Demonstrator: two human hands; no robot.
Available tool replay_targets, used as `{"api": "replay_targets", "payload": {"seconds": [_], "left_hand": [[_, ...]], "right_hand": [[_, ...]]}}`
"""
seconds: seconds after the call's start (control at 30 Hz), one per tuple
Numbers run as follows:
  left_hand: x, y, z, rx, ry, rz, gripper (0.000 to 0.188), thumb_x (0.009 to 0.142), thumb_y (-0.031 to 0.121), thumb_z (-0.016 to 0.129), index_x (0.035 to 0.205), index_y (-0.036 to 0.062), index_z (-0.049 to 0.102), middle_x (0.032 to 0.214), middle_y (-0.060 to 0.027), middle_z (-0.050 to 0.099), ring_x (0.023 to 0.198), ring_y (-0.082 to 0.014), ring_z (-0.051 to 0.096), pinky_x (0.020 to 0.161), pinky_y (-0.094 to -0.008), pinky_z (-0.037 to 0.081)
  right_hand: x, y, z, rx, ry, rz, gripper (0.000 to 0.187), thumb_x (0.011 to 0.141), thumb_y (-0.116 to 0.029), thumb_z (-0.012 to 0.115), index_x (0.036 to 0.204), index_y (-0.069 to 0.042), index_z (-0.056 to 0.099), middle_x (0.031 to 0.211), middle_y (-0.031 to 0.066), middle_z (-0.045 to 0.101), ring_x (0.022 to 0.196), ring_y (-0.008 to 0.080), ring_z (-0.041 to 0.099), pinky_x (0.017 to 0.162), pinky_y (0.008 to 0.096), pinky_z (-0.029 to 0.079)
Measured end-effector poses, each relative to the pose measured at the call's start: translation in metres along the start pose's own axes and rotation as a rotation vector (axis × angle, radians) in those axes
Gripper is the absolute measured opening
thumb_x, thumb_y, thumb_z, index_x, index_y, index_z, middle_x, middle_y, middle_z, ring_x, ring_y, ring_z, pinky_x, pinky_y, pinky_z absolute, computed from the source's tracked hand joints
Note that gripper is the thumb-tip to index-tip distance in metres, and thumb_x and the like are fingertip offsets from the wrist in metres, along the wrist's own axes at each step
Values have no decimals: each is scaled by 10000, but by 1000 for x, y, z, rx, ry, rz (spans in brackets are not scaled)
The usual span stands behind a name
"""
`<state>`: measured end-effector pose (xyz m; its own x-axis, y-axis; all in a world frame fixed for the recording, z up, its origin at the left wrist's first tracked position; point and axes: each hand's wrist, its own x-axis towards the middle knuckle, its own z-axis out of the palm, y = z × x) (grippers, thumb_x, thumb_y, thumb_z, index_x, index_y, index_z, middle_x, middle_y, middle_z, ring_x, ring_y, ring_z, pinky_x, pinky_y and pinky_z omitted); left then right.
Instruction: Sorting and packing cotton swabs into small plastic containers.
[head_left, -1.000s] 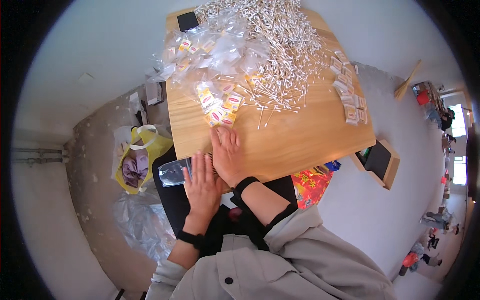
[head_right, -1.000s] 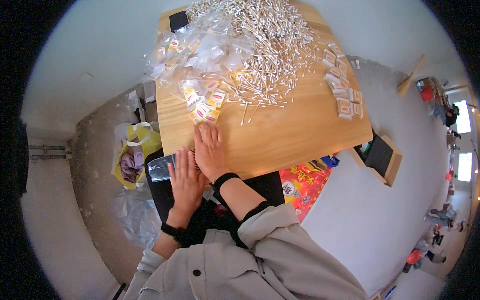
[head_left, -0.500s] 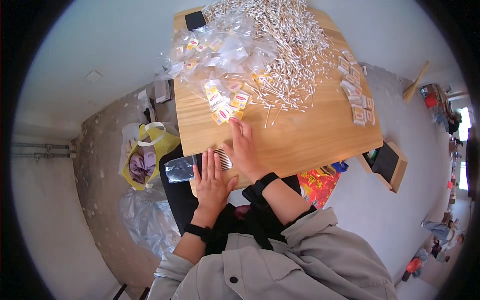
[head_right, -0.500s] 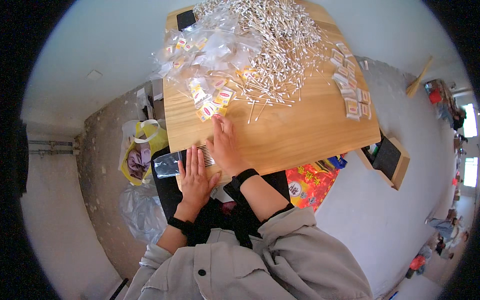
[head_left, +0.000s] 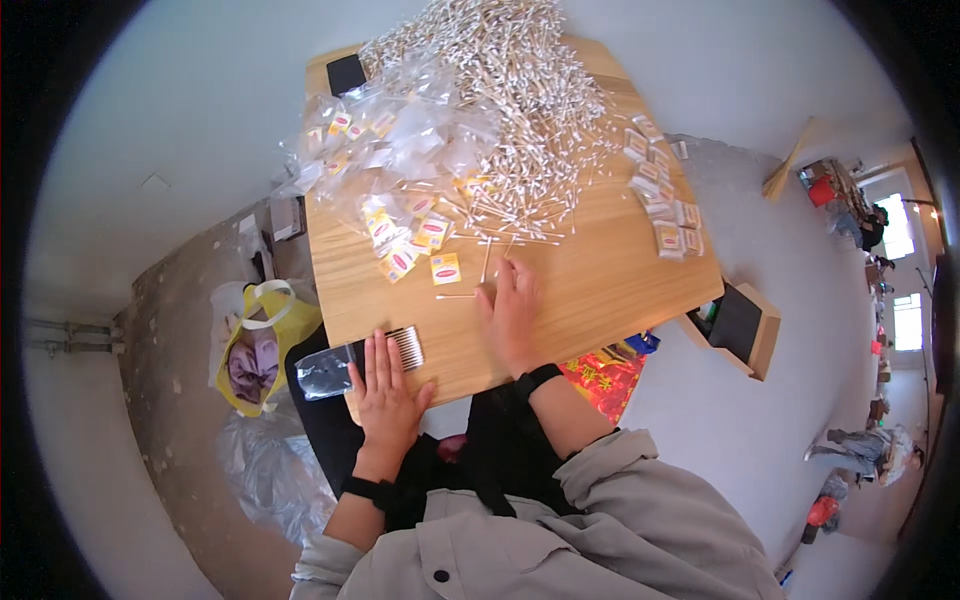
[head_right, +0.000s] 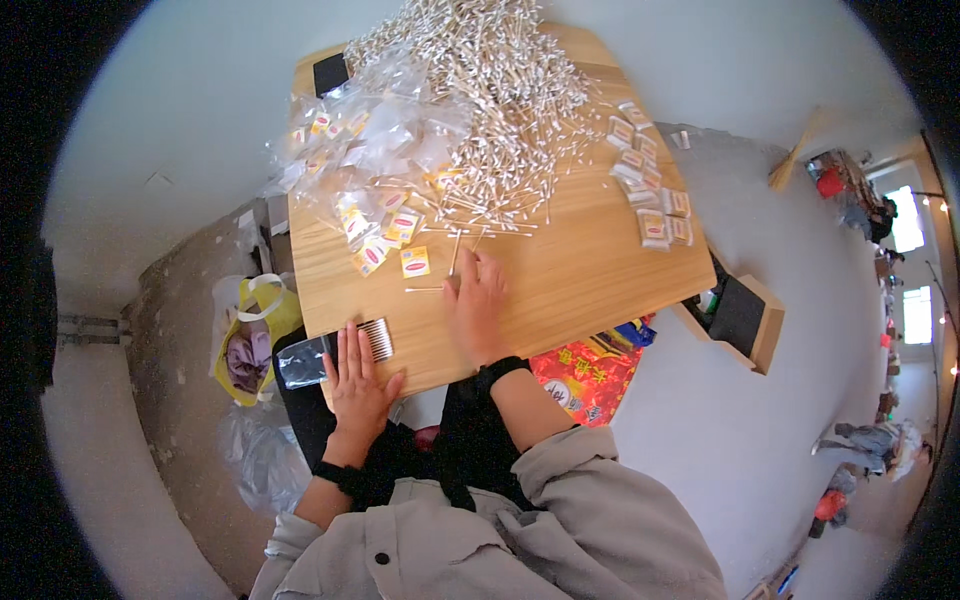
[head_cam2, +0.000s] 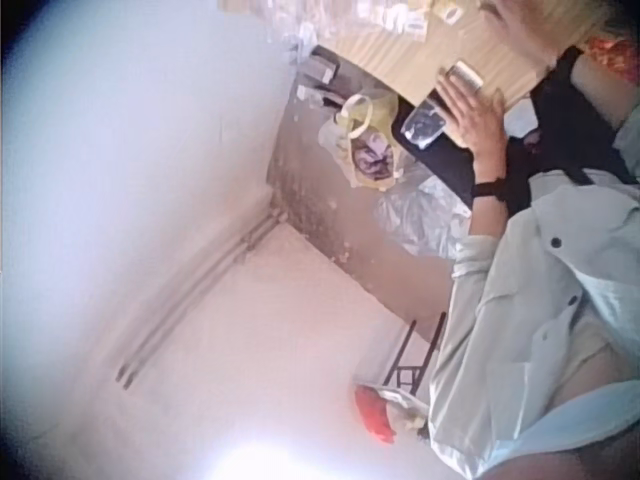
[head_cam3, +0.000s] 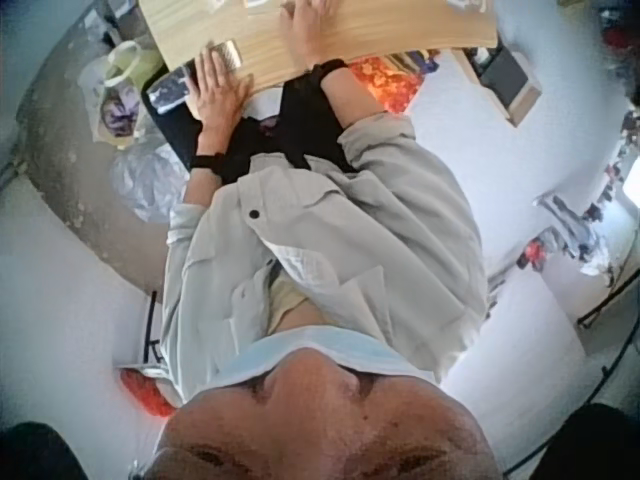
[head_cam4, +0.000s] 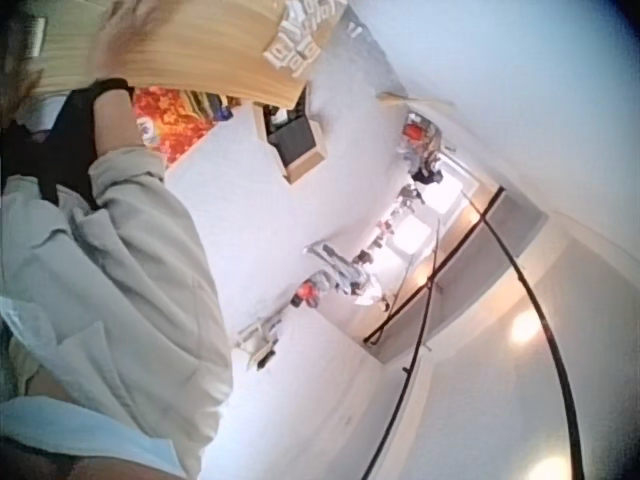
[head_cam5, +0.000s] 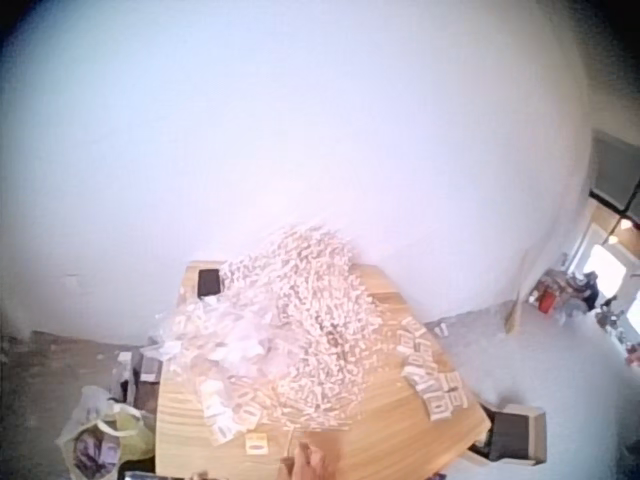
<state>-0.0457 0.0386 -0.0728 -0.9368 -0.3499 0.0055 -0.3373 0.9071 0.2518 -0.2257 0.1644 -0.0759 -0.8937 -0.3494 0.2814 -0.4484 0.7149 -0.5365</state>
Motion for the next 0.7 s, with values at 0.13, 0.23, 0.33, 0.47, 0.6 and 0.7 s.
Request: {"api": "replay_targets", "payload": {"seconds": [0.13, 0.23, 0.33, 0.47, 0.6, 0.7], "left_hand": [[-1, -1, 0, 7, -4, -6, 878, 839, 474, 619, 1469, -21, 261, 1558, -168, 234, 1463, -290, 175, 1156, -535, 102], [1, 1, 0, 25, -6, 1, 884, 838, 479, 619, 1470, -21, 256, 1557, -169, 235, 1463, -290, 175, 1157, -534, 94], [1, 2, -1, 10, -2, 5, 885, 836, 477, 622, 1469, -22, 258, 1555, -172, 237, 1463, -291, 176, 1157, -537, 96], [0, 1, 2, 2, -12, 12, 953, 810, 489, 643, 1474, -42, 214, 1559, -193, 209, 1466, -312, 152, 1155, -554, 82], [-2, -2, -4, 23, -21, 23, 1036, 773, 595, 621, 1468, -57, 213, 1553, -214, 209, 1465, -322, 151, 1154, -554, 75], [0, -3, -6, 10, -30, 39, 1052, 763, 632, 604, 1458, -66, 235, 1551, -220, 212, 1462, -327, 161, 1150, -560, 85]], "right_hand": [[21, 39, -7, -31, 121, 30, 538, 784, -85, 687, 1284, -64, 490, 1167, 163, 484, 1130, 341, 451, 950, 435, 377], [27, 54, -11, 94, 130, 109, 442, 791, -35, 659, 1216, -70, 540, 1101, 152, 511, 985, 325, 533, 836, 416, 451], [17, 49, -9, 240, -148, -68, 251, 841, -85, 643, 1091, -83, 614, 911, 112, 565, 737, 238, 597, 631, 345, 491], [26, 34, -5, 124, -81, 10, 123, 854, -87, 616, 976, -82, 626, 764, 97, 551, 707, 238, 600, 611, 352, 484], [32, 21, 10, 195, -171, 156, 199, 835, -57, 606, 1033, -71, 606, 869, 118, 563, 811, 285, 604, 697, 375, 489], [5, -15, 33, 194, -118, -49, 334, 825, -54, 575, 1158, -67, 556, 1065, 144, 544, 951, 323, 573, 807, 415, 474]]}}
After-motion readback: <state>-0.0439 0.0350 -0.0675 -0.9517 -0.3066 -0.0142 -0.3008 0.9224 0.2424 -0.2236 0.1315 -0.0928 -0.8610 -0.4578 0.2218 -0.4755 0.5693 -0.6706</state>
